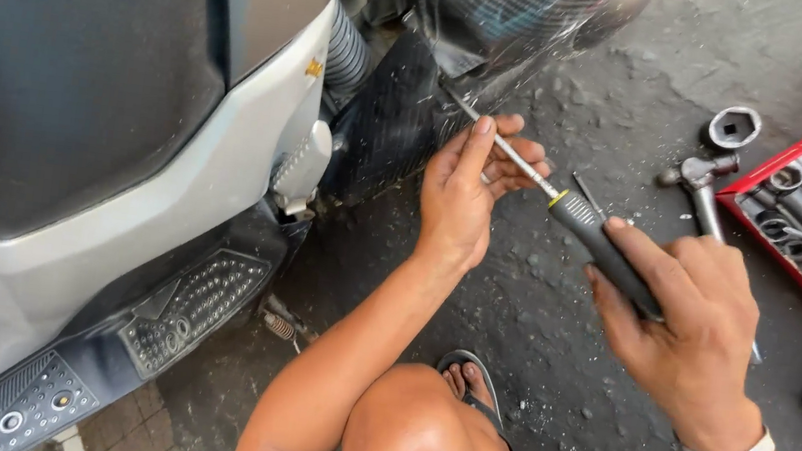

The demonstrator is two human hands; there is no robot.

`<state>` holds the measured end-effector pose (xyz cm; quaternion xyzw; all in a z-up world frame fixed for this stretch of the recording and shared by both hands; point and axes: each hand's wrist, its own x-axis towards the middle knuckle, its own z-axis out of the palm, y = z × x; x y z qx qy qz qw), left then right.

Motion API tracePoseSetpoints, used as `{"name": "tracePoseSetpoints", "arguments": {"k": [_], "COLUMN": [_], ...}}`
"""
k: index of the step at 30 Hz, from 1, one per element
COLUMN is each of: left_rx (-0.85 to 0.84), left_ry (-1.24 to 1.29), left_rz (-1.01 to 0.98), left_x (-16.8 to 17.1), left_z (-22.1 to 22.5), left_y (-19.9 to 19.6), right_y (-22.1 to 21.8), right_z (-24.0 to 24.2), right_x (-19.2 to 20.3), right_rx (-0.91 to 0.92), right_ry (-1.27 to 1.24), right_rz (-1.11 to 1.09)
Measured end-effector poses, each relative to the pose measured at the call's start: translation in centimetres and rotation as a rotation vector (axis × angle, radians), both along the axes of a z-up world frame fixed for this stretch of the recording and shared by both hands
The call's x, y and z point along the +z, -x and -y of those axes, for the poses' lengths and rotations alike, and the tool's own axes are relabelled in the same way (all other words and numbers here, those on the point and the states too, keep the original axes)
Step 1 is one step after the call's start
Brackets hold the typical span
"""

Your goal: Repairing motorcycle components using a screwdriver and a hammer.

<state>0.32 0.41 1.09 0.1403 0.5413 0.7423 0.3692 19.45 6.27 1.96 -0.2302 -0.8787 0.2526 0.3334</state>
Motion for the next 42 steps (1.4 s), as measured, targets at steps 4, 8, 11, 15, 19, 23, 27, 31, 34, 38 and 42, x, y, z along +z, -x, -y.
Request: {"name": "tracePoseSetpoints", "arguments": {"k": [4, 8, 11, 15, 19, 23, 27, 31, 34, 38, 42], "left_rx": [0.049, 0.039, 0.043, 0.091, 0.107, 0.116, 0.151, 0.143, 0.124, 0.15, 0.166], "left_ry": [-0.029, 0.014, 0.037, -0.007, 0.039, 0.054, 0.06, 0.06, 0.065, 0.051, 0.073], "left_rz": [0.017, 0.063, 0.084, 0.079, 0.104, 0.102, 0.111, 0.124, 0.116, 0.11, 0.115], "left_x": [-1.1, -0.5, -0.2, -1.2, -1.5, -2.2, -2.3, -1.7, -1.1, -0.9, -0.1], "left_z": [-0.4, -0.4, -0.2, -0.7, -0.9, -0.8, -0.6, -0.6, -0.8, -1.0, -1.1], "left_y": [-0.1, 0.0, -0.1, -0.1, 0.2, 1.0, 1.3, 1.0, 0.8, 0.7, 0.1], "right_y": [0.3, 0.3, 0.3, 1.0, 1.1, 0.8, 0.8, 0.5, 0.5, 0.3, 0.9], "right_z": [-0.3, 0.1, 0.5, 1.0, 0.3, -0.2, 0.0, 0.0, -0.5, -0.8, 0.4], "right_x": [0.1, 0.0, 0.1, -0.1, -0.5, -1.0, -0.4, -0.3, -0.3, 0.4, -2.3], "right_rx": [-0.156, 0.093, -0.003, 0.107, 0.17, -0.034, 0.199, 0.142, -0.074, 0.107, 0.16], "right_ry": [0.745, 1.176, 0.322, 1.38, 1.981, 0.256, 1.591, 1.917, 0.046, 1.117, 1.671], "right_rz": [0.185, -0.11, -0.036, -0.366, -0.449, -0.151, -0.447, -0.382, -0.113, -0.341, -0.388]}}
